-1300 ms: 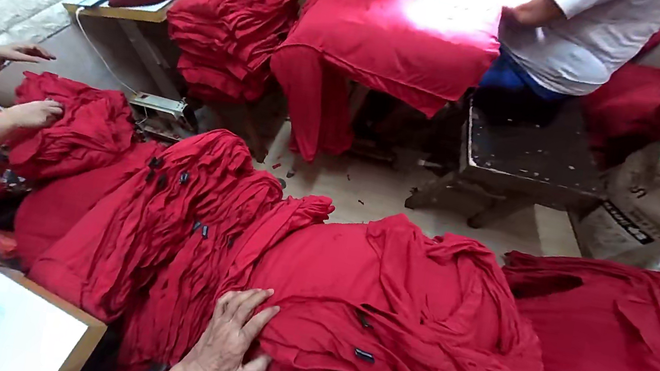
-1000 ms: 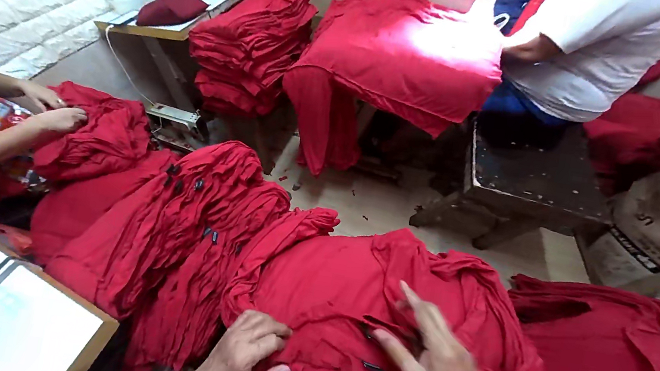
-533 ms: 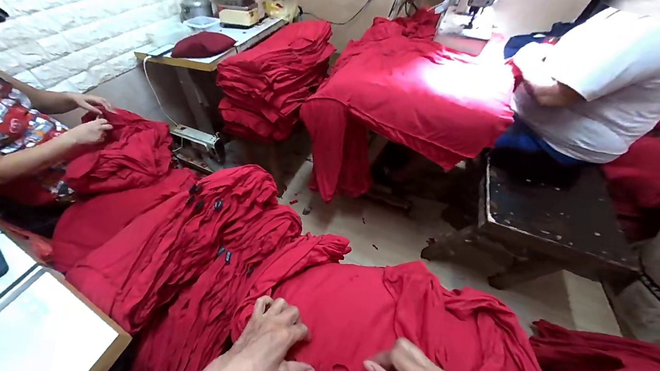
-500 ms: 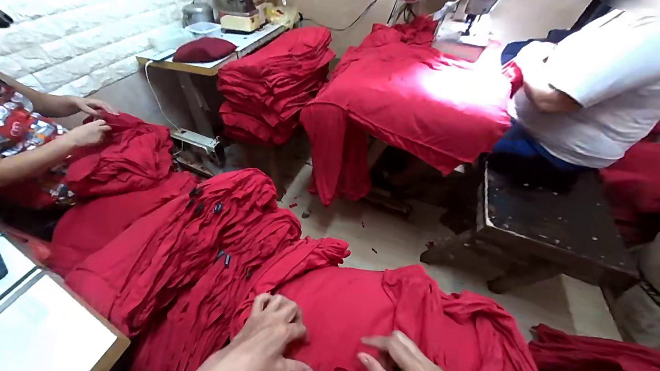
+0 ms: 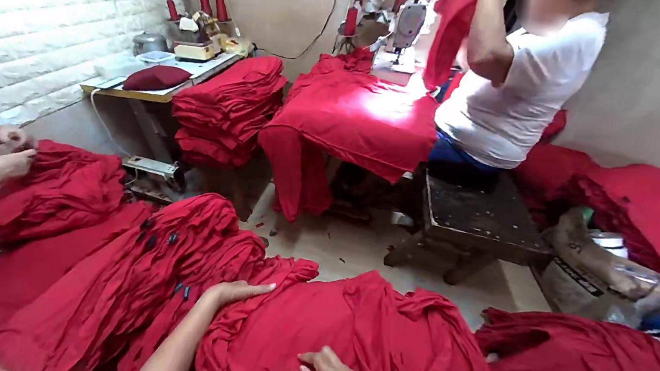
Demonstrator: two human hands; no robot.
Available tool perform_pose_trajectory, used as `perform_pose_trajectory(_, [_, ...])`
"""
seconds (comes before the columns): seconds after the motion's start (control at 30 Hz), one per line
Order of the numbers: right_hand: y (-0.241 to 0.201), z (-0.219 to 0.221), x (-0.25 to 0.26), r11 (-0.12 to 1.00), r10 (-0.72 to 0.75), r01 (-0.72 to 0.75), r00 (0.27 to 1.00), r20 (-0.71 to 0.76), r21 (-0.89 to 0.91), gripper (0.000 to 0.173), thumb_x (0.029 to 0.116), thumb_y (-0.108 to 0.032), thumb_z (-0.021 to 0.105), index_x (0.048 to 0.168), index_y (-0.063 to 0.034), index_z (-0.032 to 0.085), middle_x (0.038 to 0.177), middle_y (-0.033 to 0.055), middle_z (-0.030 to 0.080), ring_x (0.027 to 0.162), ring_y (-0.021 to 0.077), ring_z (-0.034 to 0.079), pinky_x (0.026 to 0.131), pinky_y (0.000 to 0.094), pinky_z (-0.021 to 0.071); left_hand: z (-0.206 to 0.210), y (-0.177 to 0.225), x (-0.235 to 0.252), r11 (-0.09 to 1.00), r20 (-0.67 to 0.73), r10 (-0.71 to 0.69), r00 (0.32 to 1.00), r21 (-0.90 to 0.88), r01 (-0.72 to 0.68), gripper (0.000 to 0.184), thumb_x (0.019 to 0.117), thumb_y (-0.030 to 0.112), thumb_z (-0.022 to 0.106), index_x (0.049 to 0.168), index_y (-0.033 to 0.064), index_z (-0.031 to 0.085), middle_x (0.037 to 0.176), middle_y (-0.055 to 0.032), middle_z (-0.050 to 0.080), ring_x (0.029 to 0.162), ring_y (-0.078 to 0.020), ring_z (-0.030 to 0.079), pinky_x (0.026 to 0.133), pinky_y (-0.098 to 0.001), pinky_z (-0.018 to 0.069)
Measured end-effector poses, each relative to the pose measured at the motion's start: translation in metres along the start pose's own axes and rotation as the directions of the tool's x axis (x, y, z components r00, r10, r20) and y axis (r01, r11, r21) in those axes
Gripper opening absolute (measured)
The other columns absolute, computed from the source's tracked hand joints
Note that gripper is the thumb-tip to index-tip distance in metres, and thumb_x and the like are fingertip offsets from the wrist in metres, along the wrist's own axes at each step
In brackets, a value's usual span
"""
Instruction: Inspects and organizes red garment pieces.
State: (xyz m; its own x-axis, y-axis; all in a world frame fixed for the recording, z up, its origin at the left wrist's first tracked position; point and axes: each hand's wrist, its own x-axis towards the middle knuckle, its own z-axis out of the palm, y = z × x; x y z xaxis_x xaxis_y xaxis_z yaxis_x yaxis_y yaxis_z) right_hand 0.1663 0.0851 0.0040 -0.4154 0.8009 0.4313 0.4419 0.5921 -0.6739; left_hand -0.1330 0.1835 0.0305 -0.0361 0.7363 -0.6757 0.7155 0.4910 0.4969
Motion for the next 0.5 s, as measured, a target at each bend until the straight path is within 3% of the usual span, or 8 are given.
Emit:
perform_pose_trajectory(0.1, [-0.015, -0.014, 0.005, 0.995, 0.090, -0.092, 0.994, 0.069, 0.036, 0.024, 0.1019, -0.024, 0.060, 0.108, -0.0084, 0.078, 0.098, 0.0116, 0.075, 0.085, 0.0241, 0.074, 0.073, 0.0427, 0.0608, -0.006, 0.026, 0.015, 0.992, 0.016, -0.072, 0.997, 0.106, 0.070, 0.099, 0.0802, 0.074, 0.070, 0.144, -0.0013, 0.053, 0.144, -0.0240, 0.056, 0.138, -0.0370, 0.050, 0.116, -0.0592, 0.0356])
perform_pose_trajectory(0.13, [-0.016, -0.013, 0.005, 0.995, 0.090, -0.092, 0.994, 0.062, 0.037, 0.024, 0.1018, -0.024, 0.060, 0.107, -0.0084, 0.078, 0.097, 0.0114, 0.075, 0.085, 0.0237, 0.074, 0.073, 0.0421, 0.0607, -0.005, 0.035, 0.021, 0.979, 0.003, -0.091, 0.996, 0.184, 0.089, 0.101, 0.0782, 0.074, 0.071, 0.144, -0.0014, 0.054, 0.144, -0.0240, 0.056, 0.139, -0.0373, 0.050, 0.116, -0.0600, 0.0353])
perform_pose_trajectory(0.23, [0.003, 0.006, -0.001, 0.999, -0.026, 0.025, 0.999, -0.032, -0.033, 0.023, 0.1009, -0.027, 0.059, 0.104, -0.0137, 0.077, 0.087, 0.0036, 0.071, 0.072, 0.0146, 0.069, 0.061, 0.0327, 0.0591, 0.003, 0.056, 0.035, 0.936, -0.034, -0.118, 0.992, 0.330, 0.123, 0.082, 0.0885, 0.065, 0.066, 0.130, -0.0059, 0.063, 0.136, -0.0274, 0.060, 0.131, -0.0404, 0.055, 0.109, -0.0637, 0.0390])
perform_pose_trajectory(0.3, [0.005, 0.009, -0.004, 0.999, -0.034, 0.033, 0.999, -0.032, -0.034, 0.023, 0.1001, -0.027, 0.059, 0.105, -0.0141, 0.077, 0.086, 0.0032, 0.070, 0.072, 0.0140, 0.069, 0.061, 0.0320, 0.0589, 0.010, 0.057, 0.042, 0.928, -0.118, -0.111, 0.987, 0.342, 0.146, 0.066, 0.0933, 0.052, 0.065, 0.123, -0.0068, 0.065, 0.131, -0.0290, 0.061, 0.127, -0.0426, 0.057, 0.104, -0.0655, 0.0429])
perform_pose_trajectory(0.4, [0.003, 0.007, -0.003, 0.999, -0.032, 0.031, 0.999, -0.037, -0.032, 0.022, 0.0997, -0.026, 0.060, 0.105, -0.0138, 0.078, 0.087, 0.0040, 0.071, 0.073, 0.0154, 0.070, 0.061, 0.0335, 0.0590, 0.007, 0.057, 0.022, 0.969, -0.341, -0.055, 0.939, 0.207, 0.132, 0.055, 0.0959, 0.047, 0.060, 0.122, -0.0010, 0.066, 0.127, -0.0261, 0.064, 0.124, -0.0420, 0.060, 0.100, -0.0656, 0.0454])
perform_pose_trajectory(0.5, [-0.014, -0.006, 0.000, 0.997, 0.073, -0.074, 0.997, 0.025, 0.016, 0.022, 0.1009, -0.022, 0.060, 0.106, -0.0104, 0.078, 0.094, 0.0083, 0.074, 0.082, 0.0203, 0.073, 0.070, 0.0386, 0.0601, -0.008, 0.039, -0.013, 0.991, -0.591, 0.045, 0.806, -0.076, -0.111, 0.050, 0.0983, 0.041, 0.058, 0.128, 0.0007, 0.066, 0.126, -0.0247, 0.066, 0.124, -0.0399, 0.060, 0.104, -0.0634, 0.0444])
